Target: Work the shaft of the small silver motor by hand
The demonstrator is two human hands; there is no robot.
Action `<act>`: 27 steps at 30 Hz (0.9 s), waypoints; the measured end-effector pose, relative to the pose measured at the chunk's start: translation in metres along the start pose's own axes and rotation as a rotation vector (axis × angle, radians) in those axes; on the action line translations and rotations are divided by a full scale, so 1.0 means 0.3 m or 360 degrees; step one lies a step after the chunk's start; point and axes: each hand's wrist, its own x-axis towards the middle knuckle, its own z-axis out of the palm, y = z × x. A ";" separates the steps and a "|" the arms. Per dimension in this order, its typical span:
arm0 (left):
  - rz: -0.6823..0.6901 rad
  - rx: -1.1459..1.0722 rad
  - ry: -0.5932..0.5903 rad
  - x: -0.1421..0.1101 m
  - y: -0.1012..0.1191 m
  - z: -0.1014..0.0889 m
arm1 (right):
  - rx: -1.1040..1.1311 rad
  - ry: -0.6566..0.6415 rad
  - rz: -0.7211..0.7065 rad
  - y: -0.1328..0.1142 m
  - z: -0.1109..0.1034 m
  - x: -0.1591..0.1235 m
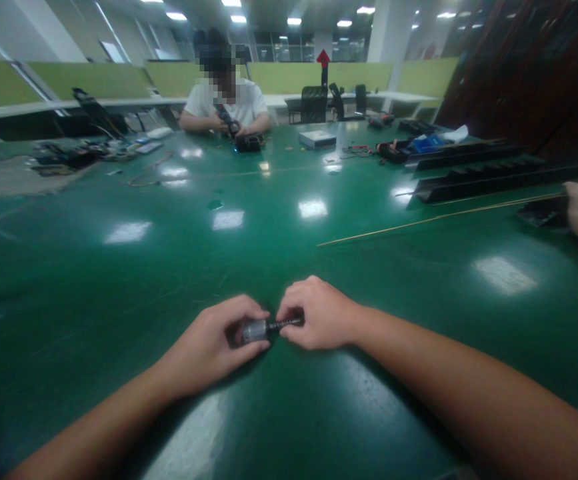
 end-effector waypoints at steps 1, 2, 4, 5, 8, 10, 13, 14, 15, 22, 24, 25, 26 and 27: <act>-0.0007 0.0007 0.0005 -0.001 -0.001 0.001 | -0.0006 -0.0002 0.0005 0.000 -0.001 0.000; -0.0015 0.0012 0.0009 -0.001 -0.002 0.002 | -0.0013 -0.0006 0.0012 0.000 -0.002 0.000; -0.0026 0.0014 0.0008 -0.002 -0.001 0.003 | -0.0027 -0.0009 0.0022 -0.001 -0.003 0.000; -0.0028 0.0012 0.0003 -0.002 0.000 0.001 | -0.0033 -0.0008 0.0024 -0.001 -0.003 0.000; -0.0012 -0.0003 -0.0017 -0.002 0.003 -0.005 | -0.0042 -0.0014 0.0016 -0.002 -0.003 0.000; -0.0001 -0.0015 -0.0013 -0.002 0.005 -0.008 | -0.0041 -0.0020 0.0011 -0.001 -0.005 0.001; -0.0001 -0.0031 -0.0010 -0.002 0.005 -0.010 | -0.0042 -0.0041 0.0019 0.002 -0.012 0.001; -0.0005 -0.0031 -0.0012 -0.002 0.005 -0.010 | -0.0045 -0.0050 0.0029 0.003 -0.015 0.001; -0.0012 -0.0028 -0.0015 -0.002 0.004 -0.010 | -0.0047 -0.0060 0.0044 0.006 -0.020 0.000; -0.0047 -0.0017 -0.0020 -0.005 0.000 -0.004 | 0.0008 -0.0186 0.0178 0.027 -0.068 -0.004; -0.0060 -0.0024 -0.0017 -0.005 0.000 -0.003 | 0.0049 -0.0231 0.0221 0.034 -0.082 -0.004; -0.0066 -0.0028 -0.0016 -0.005 0.001 -0.002 | 0.0073 -0.0252 0.0240 0.038 -0.089 -0.004; -0.0072 -0.0032 -0.0015 -0.005 0.002 -0.002 | 0.0093 -0.0267 0.0256 0.043 -0.096 -0.004; -0.0078 -0.0036 -0.0016 -0.005 0.003 -0.002 | 0.0110 -0.0280 0.0269 0.048 -0.102 -0.004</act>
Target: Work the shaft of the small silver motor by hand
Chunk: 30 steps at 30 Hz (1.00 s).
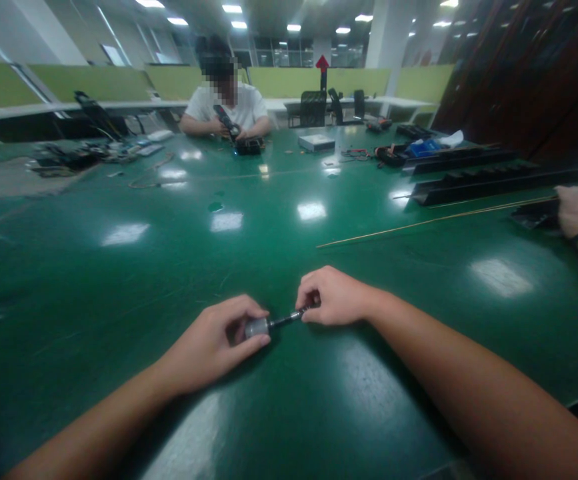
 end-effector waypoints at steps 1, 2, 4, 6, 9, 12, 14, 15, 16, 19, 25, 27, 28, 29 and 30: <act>-0.0005 -0.0004 -0.0002 0.000 0.001 0.000 | 0.0013 -0.0013 0.0010 0.005 -0.006 0.000; -0.0009 -0.0007 -0.0004 0.000 0.002 0.000 | 0.0021 -0.0023 0.0021 0.010 -0.012 -0.001; -0.0014 -0.0013 -0.0006 0.000 0.004 -0.001 | 0.0033 -0.0038 0.0049 0.019 -0.022 -0.002; -0.0012 -0.0016 -0.0002 0.000 0.004 -0.001 | 0.0052 -0.0047 0.0077 0.026 -0.028 -0.003; -0.0010 -0.0012 0.0009 0.000 0.004 -0.002 | 0.0087 -0.0073 0.0087 0.030 -0.029 -0.002; -0.0018 -0.0001 0.0011 0.001 0.005 -0.001 | 0.0124 -0.0116 0.0067 0.031 -0.024 0.001; -0.0023 -0.0003 0.0008 0.001 0.005 -0.001 | 0.0138 -0.0125 0.0056 0.032 -0.020 0.002; -0.0025 -0.0008 0.0005 0.000 0.004 -0.001 | 0.0141 -0.0121 0.0049 0.033 -0.018 0.003; -0.0026 -0.0010 0.0006 0.000 0.003 -0.001 | 0.0140 -0.0115 0.0041 0.033 -0.017 0.002; -0.0018 -0.0011 0.0014 -0.002 -0.003 0.003 | 0.0147 -0.0132 0.0001 0.034 -0.017 0.001; 0.0011 -0.0016 0.0032 -0.001 -0.007 0.006 | 0.0121 -0.0022 -0.0107 0.003 0.033 0.014; 0.0071 -0.0034 0.0025 0.002 -0.006 0.000 | 0.0087 0.0127 -0.0161 -0.017 0.071 0.026; 0.0110 -0.0053 0.0016 0.004 -0.007 -0.004 | 0.0052 0.0188 -0.0189 -0.026 0.089 0.031; 0.0144 -0.0076 0.0009 0.005 -0.008 -0.008 | 0.0025 0.0222 -0.0213 -0.035 0.104 0.036; 0.0167 -0.0098 0.0006 0.007 -0.010 -0.011 | 0.0012 0.0248 -0.0217 -0.041 0.115 0.040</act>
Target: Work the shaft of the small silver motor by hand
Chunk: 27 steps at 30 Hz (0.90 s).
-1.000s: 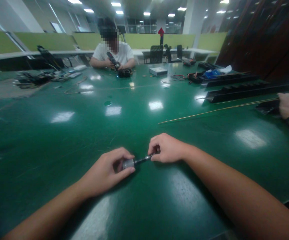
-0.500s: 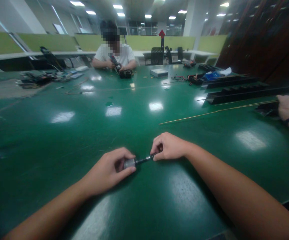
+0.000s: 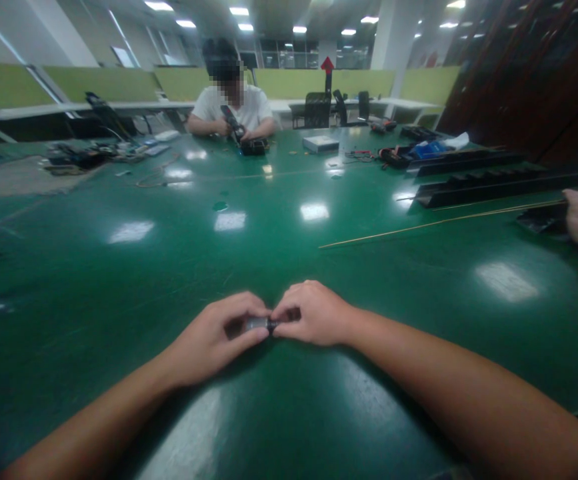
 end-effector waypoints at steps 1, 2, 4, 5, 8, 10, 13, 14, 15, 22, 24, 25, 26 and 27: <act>0.0007 -0.0016 0.0005 0.001 -0.002 -0.002 | -0.0012 0.0023 0.0005 -0.004 0.007 0.002; 0.0001 -0.0025 0.0020 0.002 -0.004 -0.002 | -0.0016 0.0041 0.0019 -0.007 0.010 0.003; -0.0035 -0.0017 0.0066 0.003 -0.006 0.001 | -0.0021 0.0074 0.0045 -0.008 0.008 0.002; -0.0057 -0.0005 0.0090 0.003 -0.005 0.004 | -0.0025 0.0081 0.0046 -0.008 0.005 0.002; -0.0114 0.0028 0.0116 0.002 0.000 0.011 | -0.0044 0.0085 0.0003 -0.005 -0.002 -0.002; -0.0142 0.0038 0.0106 0.000 0.005 0.012 | -0.0060 0.0079 -0.0037 -0.004 -0.002 -0.003; -0.0167 0.0044 0.0093 0.000 0.011 0.012 | -0.0082 0.0075 -0.0070 -0.003 0.000 -0.005; -0.0169 0.0046 0.0091 0.001 0.012 0.012 | -0.0085 0.0074 -0.0073 -0.002 0.000 -0.005; -0.0170 0.0049 0.0088 0.002 0.012 0.012 | -0.0086 0.0072 -0.0075 -0.002 0.001 -0.005; -0.0187 0.0070 0.0074 0.005 0.012 0.012 | -0.0093 0.0061 -0.0098 0.000 0.000 -0.006; -0.0193 0.0080 0.0073 0.004 0.013 0.012 | -0.0089 0.0067 -0.0110 0.001 0.001 -0.007; -0.0196 0.0089 0.0073 0.003 0.013 0.011 | -0.0088 0.0068 -0.0112 0.001 0.001 -0.007; -0.0197 0.0098 0.0075 0.003 0.014 0.011 | -0.0087 0.0067 -0.0109 0.001 0.001 -0.007; -0.0197 0.0105 0.0077 0.003 0.014 0.011 | -0.0087 0.0064 -0.0105 0.001 0.001 -0.007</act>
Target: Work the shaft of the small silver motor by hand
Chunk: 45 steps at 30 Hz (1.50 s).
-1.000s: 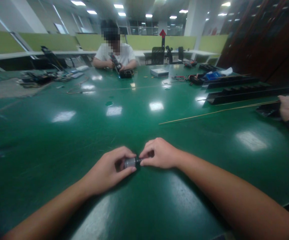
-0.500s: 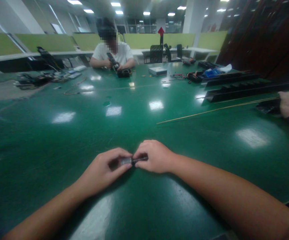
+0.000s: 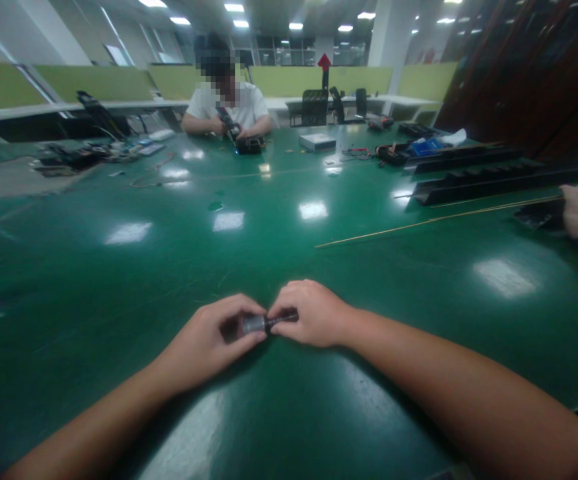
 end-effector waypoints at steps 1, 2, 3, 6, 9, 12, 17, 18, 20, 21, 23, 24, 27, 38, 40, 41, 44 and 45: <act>0.0002 0.0001 0.0000 0.000 0.001 0.000 | 0.0001 -0.0004 0.0003 0.000 0.000 0.000; 0.0005 0.0000 -0.0002 0.000 0.001 -0.001 | 0.0004 -0.0007 0.0006 -0.001 -0.001 -0.001; 0.0007 -0.0003 -0.0004 -0.001 0.002 -0.001 | 0.0006 -0.0007 0.0005 -0.001 -0.002 -0.001; 0.0000 -0.0010 -0.0009 -0.001 0.004 -0.001 | -0.0006 0.0005 0.0005 -0.003 -0.007 -0.002; 0.0003 -0.0014 -0.0008 0.000 0.003 -0.001 | -0.0031 0.0019 0.0021 -0.003 -0.014 -0.004; 0.0017 -0.0021 -0.0015 0.000 0.001 -0.001 | -0.0044 0.0018 0.0032 -0.003 -0.021 -0.006; 0.0006 -0.0018 -0.0030 -0.002 -0.003 0.001 | -0.0066 -0.0004 0.0043 0.006 -0.034 -0.009; 0.0004 -0.0020 -0.0031 -0.003 -0.004 0.002 | -0.0066 -0.0015 0.0046 0.009 -0.038 -0.010; 0.0000 -0.0026 -0.0029 -0.004 -0.006 0.003 | -0.0058 -0.0047 0.0053 0.015 -0.049 -0.012; -0.0001 -0.0028 -0.0027 -0.005 -0.007 0.004 | -0.0049 -0.0067 0.0061 0.018 -0.055 -0.013; 0.0002 -0.0030 -0.0028 -0.006 -0.008 0.005 | -0.0021 -0.0106 0.0080 0.024 -0.066 -0.014; 0.0003 -0.0031 -0.0026 -0.006 -0.008 0.005 | -0.0009 -0.0123 0.0089 0.026 -0.071 -0.015; 0.0005 -0.0037 -0.0029 -0.007 -0.008 0.003 | 0.0002 -0.0154 0.0108 0.032 -0.082 -0.015; -0.0003 -0.0048 -0.0011 -0.006 -0.002 0.003 | 0.0087 -0.0284 0.0308 0.072 -0.134 -0.027; -0.0002 -0.0046 -0.0011 -0.007 -0.001 0.001 | 0.0126 -0.0310 0.0349 0.080 -0.141 -0.028; -0.0002 -0.0045 -0.0008 -0.007 -0.001 0.001 | 0.0145 -0.0325 0.0358 0.083 -0.143 -0.029; 0.0004 -0.0040 -0.0001 -0.007 -0.001 0.002 | 0.0158 -0.0349 0.0340 0.085 -0.142 -0.028; 0.0008 -0.0038 0.0001 -0.008 -0.001 0.003 | 0.0153 -0.0344 0.0322 0.083 -0.138 -0.026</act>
